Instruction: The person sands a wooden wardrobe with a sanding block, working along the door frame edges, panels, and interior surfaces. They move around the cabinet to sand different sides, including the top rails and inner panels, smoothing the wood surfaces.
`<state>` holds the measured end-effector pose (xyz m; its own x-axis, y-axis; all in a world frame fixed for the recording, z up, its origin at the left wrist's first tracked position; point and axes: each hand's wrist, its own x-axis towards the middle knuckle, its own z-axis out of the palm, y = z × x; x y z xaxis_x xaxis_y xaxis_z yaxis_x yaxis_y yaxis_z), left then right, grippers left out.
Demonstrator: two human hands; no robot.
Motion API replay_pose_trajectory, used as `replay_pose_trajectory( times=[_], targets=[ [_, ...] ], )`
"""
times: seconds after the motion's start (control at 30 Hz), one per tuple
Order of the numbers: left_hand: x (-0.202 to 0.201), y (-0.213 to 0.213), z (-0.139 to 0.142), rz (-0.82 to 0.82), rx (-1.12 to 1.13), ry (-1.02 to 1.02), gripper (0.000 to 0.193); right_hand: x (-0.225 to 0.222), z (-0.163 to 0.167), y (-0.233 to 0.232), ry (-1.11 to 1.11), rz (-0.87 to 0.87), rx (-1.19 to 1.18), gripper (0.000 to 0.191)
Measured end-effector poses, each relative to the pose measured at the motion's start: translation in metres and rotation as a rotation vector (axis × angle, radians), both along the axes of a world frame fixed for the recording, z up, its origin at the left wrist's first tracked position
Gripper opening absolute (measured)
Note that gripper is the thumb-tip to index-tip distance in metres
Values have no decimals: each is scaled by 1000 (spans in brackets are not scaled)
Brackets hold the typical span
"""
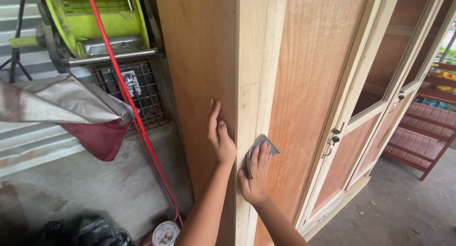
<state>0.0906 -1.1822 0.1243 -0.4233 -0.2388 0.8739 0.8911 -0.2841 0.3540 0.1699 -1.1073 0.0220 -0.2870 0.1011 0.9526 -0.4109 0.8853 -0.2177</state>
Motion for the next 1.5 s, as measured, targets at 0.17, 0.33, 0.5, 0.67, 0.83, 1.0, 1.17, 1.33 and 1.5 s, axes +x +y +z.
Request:
replay_pose_trajectory(
  times=[0.17,0.33,0.5,0.67,0.83,1.0,1.17,1.33,1.5],
  targets=[
    [-6,0,-2,45,-22,10,46,-4,-9,3,-60,-6,-33,86],
    [6,-10,16,20,-53,-142,42,-13,84,24,6,111,-9,87],
    [49,-31,40,163,-318,-283,54,22,114,39,-142,162,114,83],
    [105,-28,45,613,-569,-229,64,54,100,56,-345,-39,289,78],
    [146,-4,25,695,-678,-305,67,85,76,89,-188,74,303,74],
    [173,26,-8,717,-668,-344,68,116,60,123,-191,163,246,74],
    [191,43,-33,697,-721,-439,70,139,50,135,-133,230,189,69],
    [191,62,-50,115,-569,-516,79,155,38,149,-297,563,-211,47],
    [200,85,-62,-90,-523,-591,76,157,34,164,-657,898,-831,30]
  ],
)
